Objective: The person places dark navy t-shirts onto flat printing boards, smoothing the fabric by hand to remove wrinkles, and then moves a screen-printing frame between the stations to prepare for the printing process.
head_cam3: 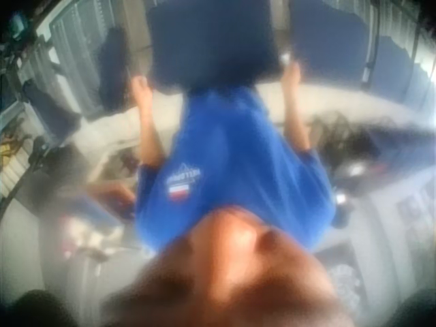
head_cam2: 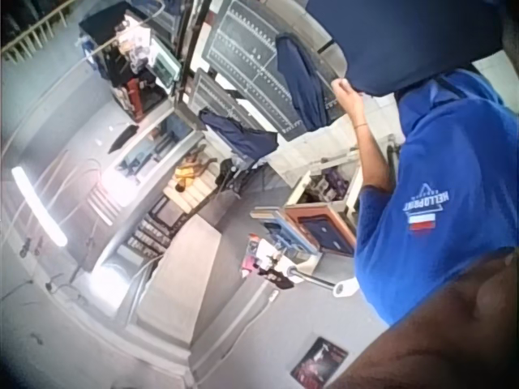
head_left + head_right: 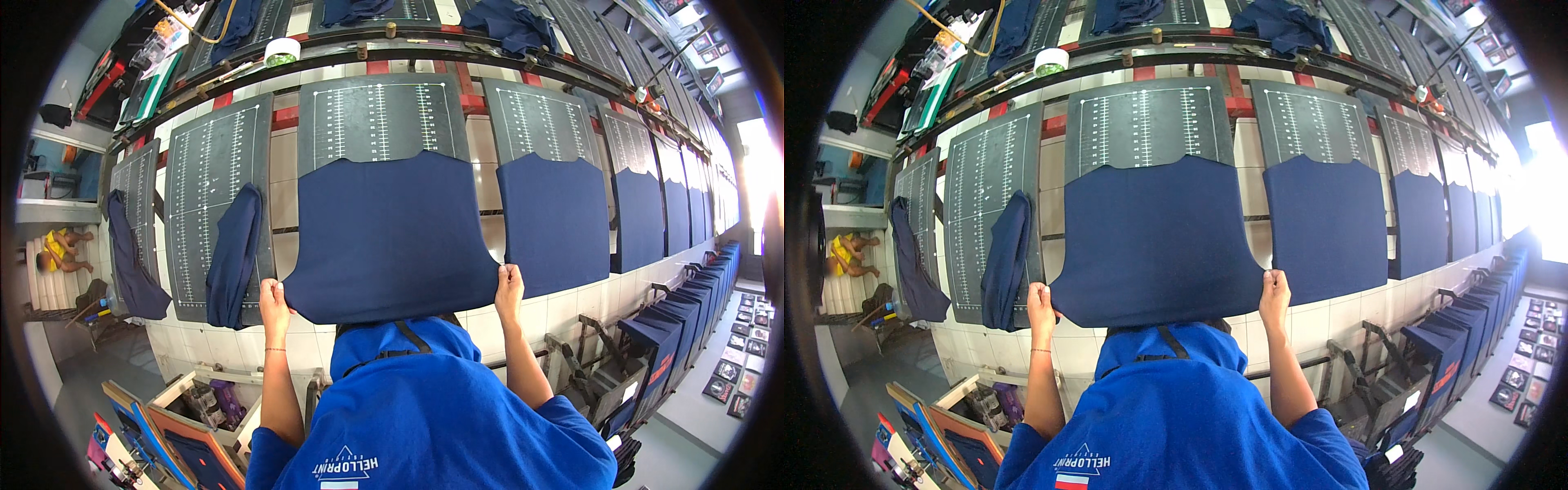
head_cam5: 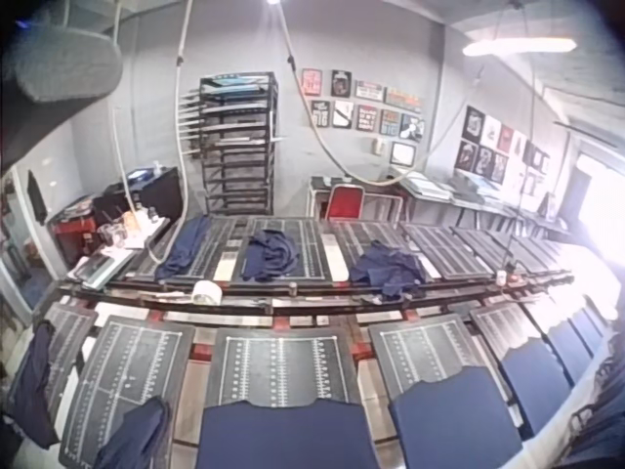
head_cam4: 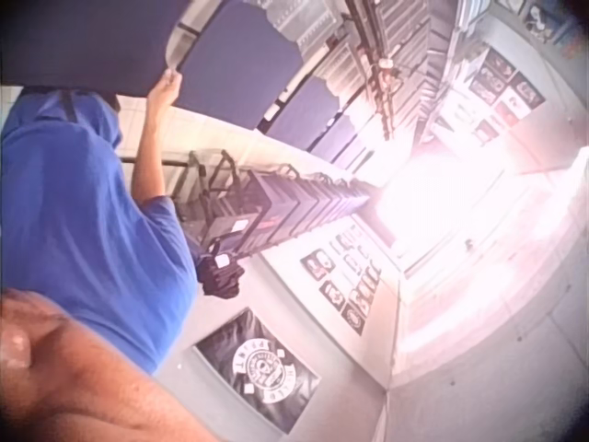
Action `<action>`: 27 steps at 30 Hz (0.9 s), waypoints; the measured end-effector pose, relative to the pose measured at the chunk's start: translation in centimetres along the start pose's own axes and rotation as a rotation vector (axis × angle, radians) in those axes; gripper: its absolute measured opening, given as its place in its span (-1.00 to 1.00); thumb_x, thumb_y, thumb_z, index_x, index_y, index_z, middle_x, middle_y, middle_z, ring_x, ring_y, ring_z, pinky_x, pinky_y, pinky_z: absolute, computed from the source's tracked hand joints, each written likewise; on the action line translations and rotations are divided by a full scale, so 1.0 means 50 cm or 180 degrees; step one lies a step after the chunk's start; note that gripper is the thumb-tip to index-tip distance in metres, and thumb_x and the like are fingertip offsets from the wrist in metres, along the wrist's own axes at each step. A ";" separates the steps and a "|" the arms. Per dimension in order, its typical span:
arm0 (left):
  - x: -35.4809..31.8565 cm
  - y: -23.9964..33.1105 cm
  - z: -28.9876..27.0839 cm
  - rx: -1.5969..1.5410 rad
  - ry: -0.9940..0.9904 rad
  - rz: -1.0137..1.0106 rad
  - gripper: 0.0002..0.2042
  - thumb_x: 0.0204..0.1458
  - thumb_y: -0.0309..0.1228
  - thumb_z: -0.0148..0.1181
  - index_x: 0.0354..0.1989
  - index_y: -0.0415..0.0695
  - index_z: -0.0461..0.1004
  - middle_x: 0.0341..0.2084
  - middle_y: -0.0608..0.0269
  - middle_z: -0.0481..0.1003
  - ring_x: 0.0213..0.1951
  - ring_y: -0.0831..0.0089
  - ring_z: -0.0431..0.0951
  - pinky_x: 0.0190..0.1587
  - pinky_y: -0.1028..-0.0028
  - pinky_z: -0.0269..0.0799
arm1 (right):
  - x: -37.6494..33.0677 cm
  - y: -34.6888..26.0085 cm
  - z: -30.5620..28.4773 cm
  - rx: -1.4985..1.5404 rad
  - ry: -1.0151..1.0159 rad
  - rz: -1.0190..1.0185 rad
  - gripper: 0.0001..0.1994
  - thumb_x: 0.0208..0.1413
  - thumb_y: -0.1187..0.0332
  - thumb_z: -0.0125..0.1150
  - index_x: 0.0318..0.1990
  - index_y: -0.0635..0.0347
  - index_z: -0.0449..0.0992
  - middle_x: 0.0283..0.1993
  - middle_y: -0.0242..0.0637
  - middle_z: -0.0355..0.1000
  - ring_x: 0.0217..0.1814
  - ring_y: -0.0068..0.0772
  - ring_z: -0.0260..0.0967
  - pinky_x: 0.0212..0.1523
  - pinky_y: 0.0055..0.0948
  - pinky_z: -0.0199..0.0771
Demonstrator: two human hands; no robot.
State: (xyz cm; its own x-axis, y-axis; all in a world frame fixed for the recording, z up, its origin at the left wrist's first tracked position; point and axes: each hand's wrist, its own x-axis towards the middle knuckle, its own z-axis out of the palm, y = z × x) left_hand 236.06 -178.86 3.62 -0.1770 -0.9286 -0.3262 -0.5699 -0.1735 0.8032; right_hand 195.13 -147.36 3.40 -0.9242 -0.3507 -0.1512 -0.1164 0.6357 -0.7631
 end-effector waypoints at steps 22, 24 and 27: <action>-0.010 -0.047 0.002 0.0975 0.0142 0.0578 -0.90 0.33 -0.44 0.00 -0.19 -0.21 0.36 -0.42 0.15 0.47 -0.51 0.36 0.51 -0.49 0.35 0.49 | -0.020 -0.006 0.019 -0.0764 0.0380 0.0039 -0.77 0.41 0.28 -0.02 -0.08 0.29 0.45 -0.25 0.05 0.52 -0.20 0.08 0.49 -0.16 -0.10 0.42; -0.016 -0.006 0.006 0.1012 -0.0003 0.0580 -0.87 0.31 -0.45 0.02 -0.10 -0.24 0.40 -0.26 0.02 0.53 -0.24 0.10 0.55 -0.17 0.25 0.46 | -0.014 0.004 0.027 -0.0916 0.0287 -0.0132 -0.76 0.40 0.29 -0.02 0.00 0.29 0.41 -0.17 0.08 0.51 -0.11 0.13 0.48 -0.09 -0.08 0.43; 0.026 0.015 0.030 0.1025 -0.0015 0.0784 -0.73 0.33 -0.36 0.01 0.06 -0.29 0.41 -0.10 -0.03 0.55 -0.06 0.07 0.56 0.08 0.22 0.43 | 0.018 -0.022 0.045 -0.0893 0.0004 -0.0585 -0.67 0.40 0.29 -0.01 0.18 0.31 0.30 0.06 0.17 0.46 0.12 0.22 0.44 0.11 -0.05 0.43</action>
State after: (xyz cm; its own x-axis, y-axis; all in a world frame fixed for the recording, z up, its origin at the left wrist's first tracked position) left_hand 234.20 -179.69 3.03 -0.3430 -0.9279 -0.1463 -0.7321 0.1665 0.6606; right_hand 195.23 -149.93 2.71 -0.8789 -0.4763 -0.0262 -0.3766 0.7265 -0.5748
